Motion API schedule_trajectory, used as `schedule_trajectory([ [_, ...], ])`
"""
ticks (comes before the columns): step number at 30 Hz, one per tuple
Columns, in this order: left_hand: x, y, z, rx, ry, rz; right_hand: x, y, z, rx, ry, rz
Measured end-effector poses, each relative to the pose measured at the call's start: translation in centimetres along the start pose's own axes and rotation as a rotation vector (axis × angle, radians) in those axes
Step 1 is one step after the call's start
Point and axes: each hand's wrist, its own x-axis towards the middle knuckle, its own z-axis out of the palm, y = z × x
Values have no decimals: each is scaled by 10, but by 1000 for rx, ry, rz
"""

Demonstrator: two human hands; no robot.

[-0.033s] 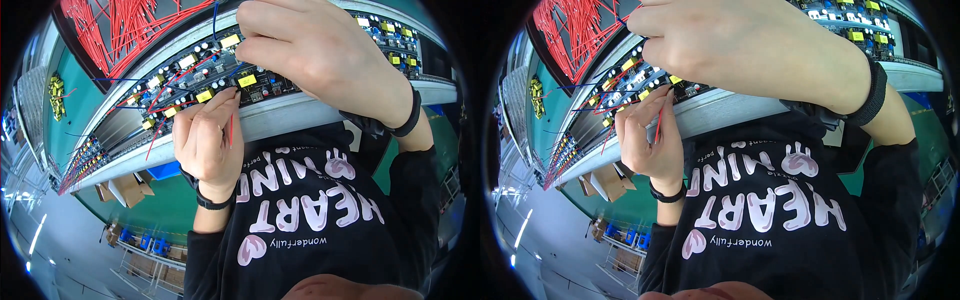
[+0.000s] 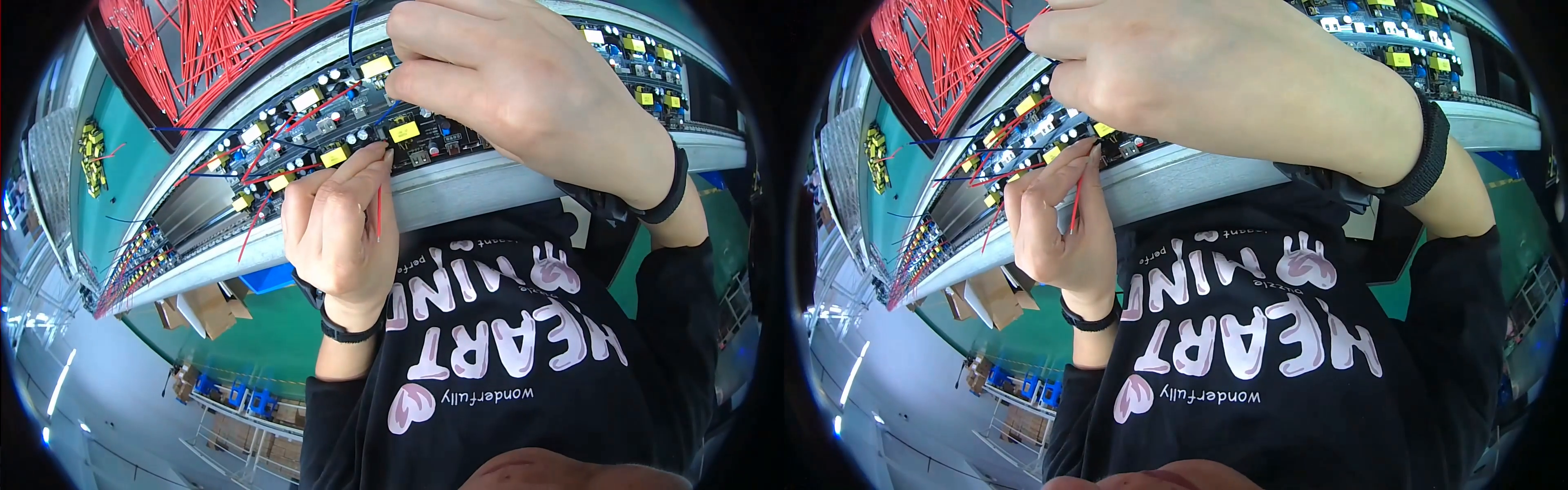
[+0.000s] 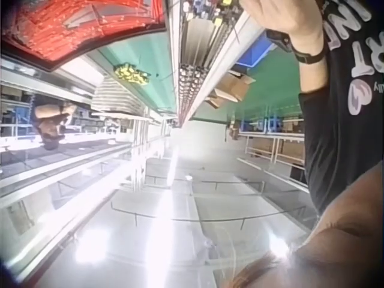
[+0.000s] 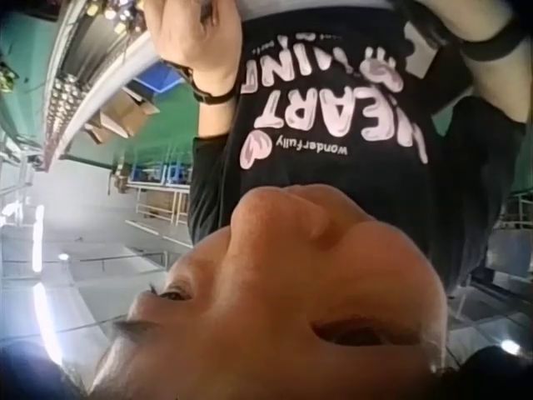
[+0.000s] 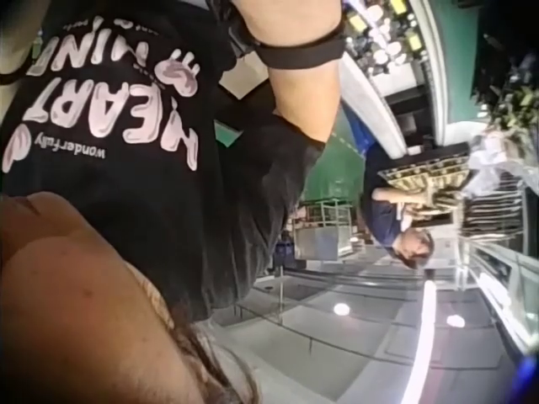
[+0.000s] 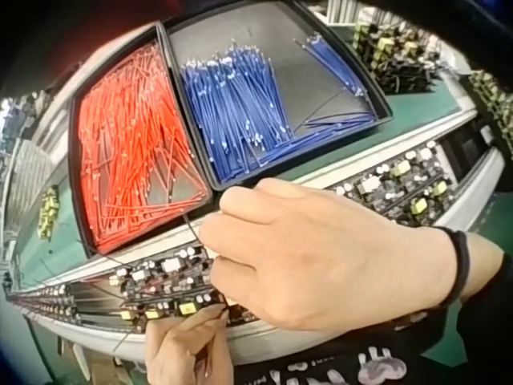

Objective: The person places circuit boards into a bin, moves the bin aside, and retrieves a circuit board from a blue crate. They then insert red and blue wires into the circuit board by hand while it sits on a rail.

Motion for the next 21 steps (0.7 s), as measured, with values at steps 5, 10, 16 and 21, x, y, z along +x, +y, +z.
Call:
schedule_trajectory([
  [5, 1, -1, 0, 15, 3, 19, 0, 0, 1, 67, 56, 14],
  [10, 2, 0, 0, 8, 2, 25, 1, -2, -1, 214, 112, 79],
  [16, 2, 1, 1, 11, 8, 22, 3, -8, -1, 517, 203, 184],
  [21, 2, 1, 0, 13, 3, 31, 2, -14, 2, 700, 256, 252],
])
